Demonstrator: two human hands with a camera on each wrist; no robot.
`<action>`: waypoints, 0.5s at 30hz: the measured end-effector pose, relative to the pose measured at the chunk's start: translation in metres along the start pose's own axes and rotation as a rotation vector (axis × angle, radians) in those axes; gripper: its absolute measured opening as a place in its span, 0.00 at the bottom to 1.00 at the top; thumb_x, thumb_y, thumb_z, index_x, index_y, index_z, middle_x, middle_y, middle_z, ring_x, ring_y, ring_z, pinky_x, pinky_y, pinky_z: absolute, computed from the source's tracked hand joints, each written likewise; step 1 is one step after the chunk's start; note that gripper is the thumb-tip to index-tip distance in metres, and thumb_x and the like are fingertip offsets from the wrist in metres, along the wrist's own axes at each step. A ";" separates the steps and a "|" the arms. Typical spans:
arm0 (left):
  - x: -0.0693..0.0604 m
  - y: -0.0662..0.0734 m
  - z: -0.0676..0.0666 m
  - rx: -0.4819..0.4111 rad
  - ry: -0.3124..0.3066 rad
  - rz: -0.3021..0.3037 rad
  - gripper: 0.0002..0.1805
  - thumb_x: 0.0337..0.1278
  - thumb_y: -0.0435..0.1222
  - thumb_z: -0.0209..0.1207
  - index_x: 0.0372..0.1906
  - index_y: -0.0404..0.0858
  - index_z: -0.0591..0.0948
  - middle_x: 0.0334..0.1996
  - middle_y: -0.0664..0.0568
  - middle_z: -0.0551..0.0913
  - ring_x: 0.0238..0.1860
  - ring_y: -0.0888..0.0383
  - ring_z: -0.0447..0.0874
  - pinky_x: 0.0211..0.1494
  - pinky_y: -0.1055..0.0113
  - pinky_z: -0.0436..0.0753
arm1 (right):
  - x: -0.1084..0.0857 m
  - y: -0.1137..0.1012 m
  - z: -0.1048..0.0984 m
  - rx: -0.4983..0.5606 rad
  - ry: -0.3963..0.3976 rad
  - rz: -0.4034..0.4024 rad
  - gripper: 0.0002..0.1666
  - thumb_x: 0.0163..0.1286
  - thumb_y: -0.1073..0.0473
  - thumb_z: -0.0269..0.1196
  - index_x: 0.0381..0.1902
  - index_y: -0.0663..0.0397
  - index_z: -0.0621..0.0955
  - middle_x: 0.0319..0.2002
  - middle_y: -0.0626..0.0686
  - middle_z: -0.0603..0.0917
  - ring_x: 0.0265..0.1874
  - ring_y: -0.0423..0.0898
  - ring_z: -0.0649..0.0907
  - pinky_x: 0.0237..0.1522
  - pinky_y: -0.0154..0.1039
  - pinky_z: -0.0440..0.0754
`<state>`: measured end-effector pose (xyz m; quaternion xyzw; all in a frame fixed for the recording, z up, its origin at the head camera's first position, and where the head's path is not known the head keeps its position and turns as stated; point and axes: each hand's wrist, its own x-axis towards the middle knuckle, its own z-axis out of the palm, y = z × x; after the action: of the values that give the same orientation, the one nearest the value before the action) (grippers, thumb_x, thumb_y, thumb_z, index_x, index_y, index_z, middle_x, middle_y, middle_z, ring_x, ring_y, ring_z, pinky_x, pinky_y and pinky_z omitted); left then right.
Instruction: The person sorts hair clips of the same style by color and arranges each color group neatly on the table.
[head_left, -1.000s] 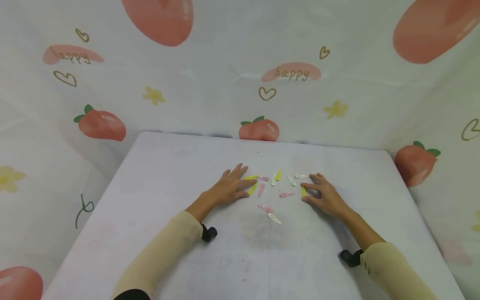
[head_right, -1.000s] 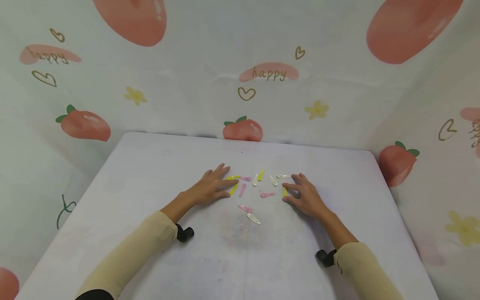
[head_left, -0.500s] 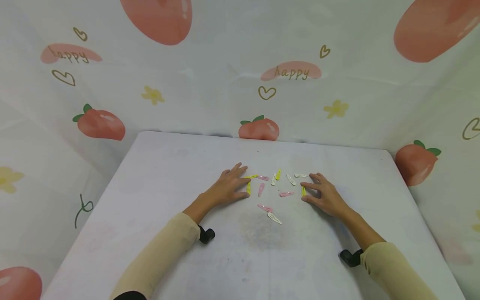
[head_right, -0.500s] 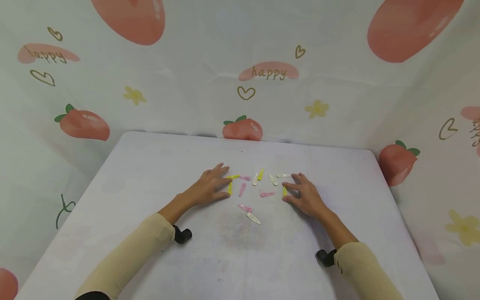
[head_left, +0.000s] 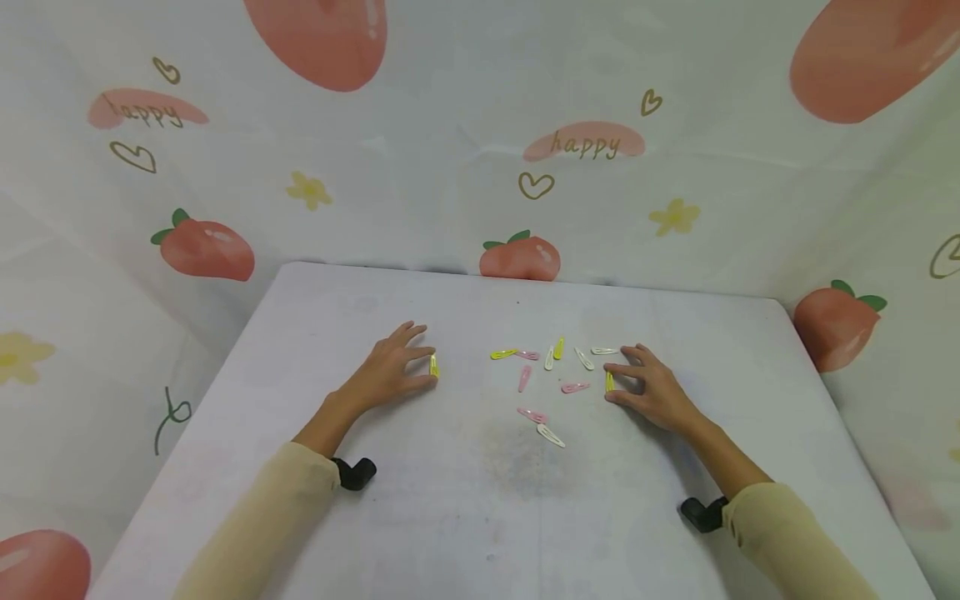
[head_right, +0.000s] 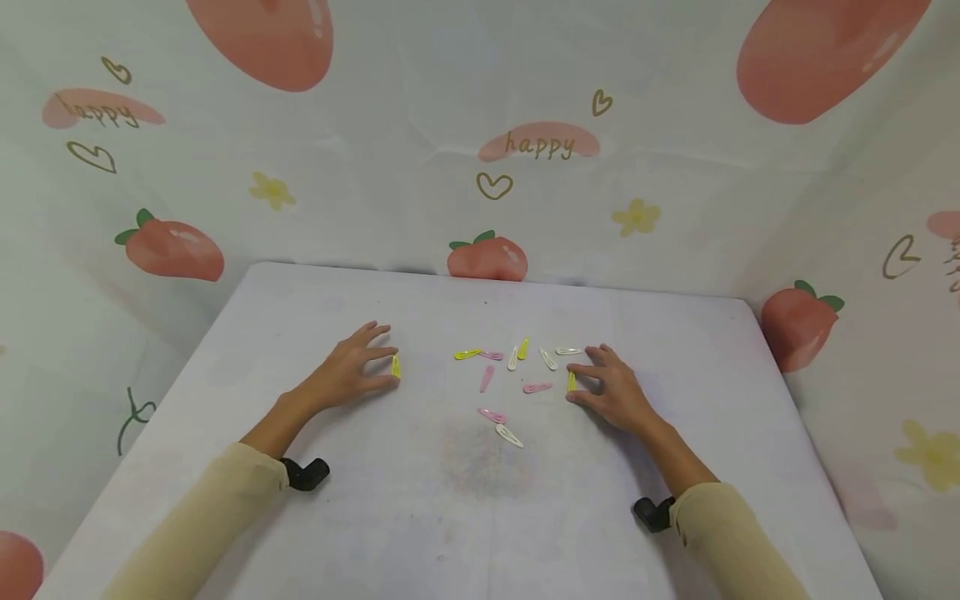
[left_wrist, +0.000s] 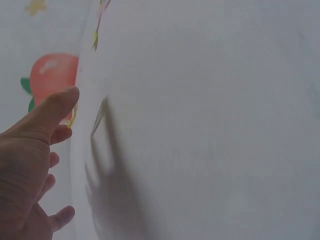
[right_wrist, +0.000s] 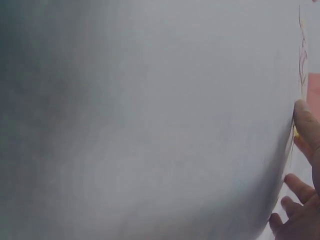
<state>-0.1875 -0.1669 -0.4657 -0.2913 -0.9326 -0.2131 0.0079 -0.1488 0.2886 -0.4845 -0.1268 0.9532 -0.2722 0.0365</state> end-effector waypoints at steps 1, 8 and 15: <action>-0.004 -0.005 -0.003 0.001 0.008 -0.013 0.27 0.54 0.44 0.71 0.56 0.34 0.83 0.69 0.35 0.68 0.74 0.36 0.56 0.64 0.32 0.65 | 0.000 0.000 0.000 0.003 0.001 0.000 0.33 0.57 0.53 0.75 0.59 0.59 0.82 0.70 0.69 0.66 0.74 0.68 0.54 0.67 0.72 0.54; -0.030 -0.033 -0.018 0.001 0.004 -0.126 0.27 0.55 0.43 0.70 0.58 0.33 0.82 0.69 0.32 0.67 0.74 0.34 0.54 0.64 0.29 0.62 | 0.001 -0.001 -0.001 0.016 0.004 -0.011 0.33 0.58 0.51 0.75 0.59 0.60 0.81 0.69 0.70 0.66 0.72 0.70 0.58 0.66 0.70 0.57; -0.043 -0.051 -0.025 0.049 -0.029 -0.167 0.27 0.58 0.43 0.68 0.60 0.33 0.81 0.69 0.31 0.65 0.74 0.32 0.53 0.64 0.29 0.62 | 0.001 -0.002 0.000 0.020 -0.005 0.003 0.33 0.59 0.51 0.74 0.60 0.60 0.81 0.69 0.70 0.66 0.70 0.71 0.61 0.66 0.68 0.59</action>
<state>-0.1823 -0.2378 -0.4690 -0.2154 -0.9585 -0.1858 -0.0160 -0.1489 0.2869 -0.4836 -0.1258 0.9505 -0.2810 0.0407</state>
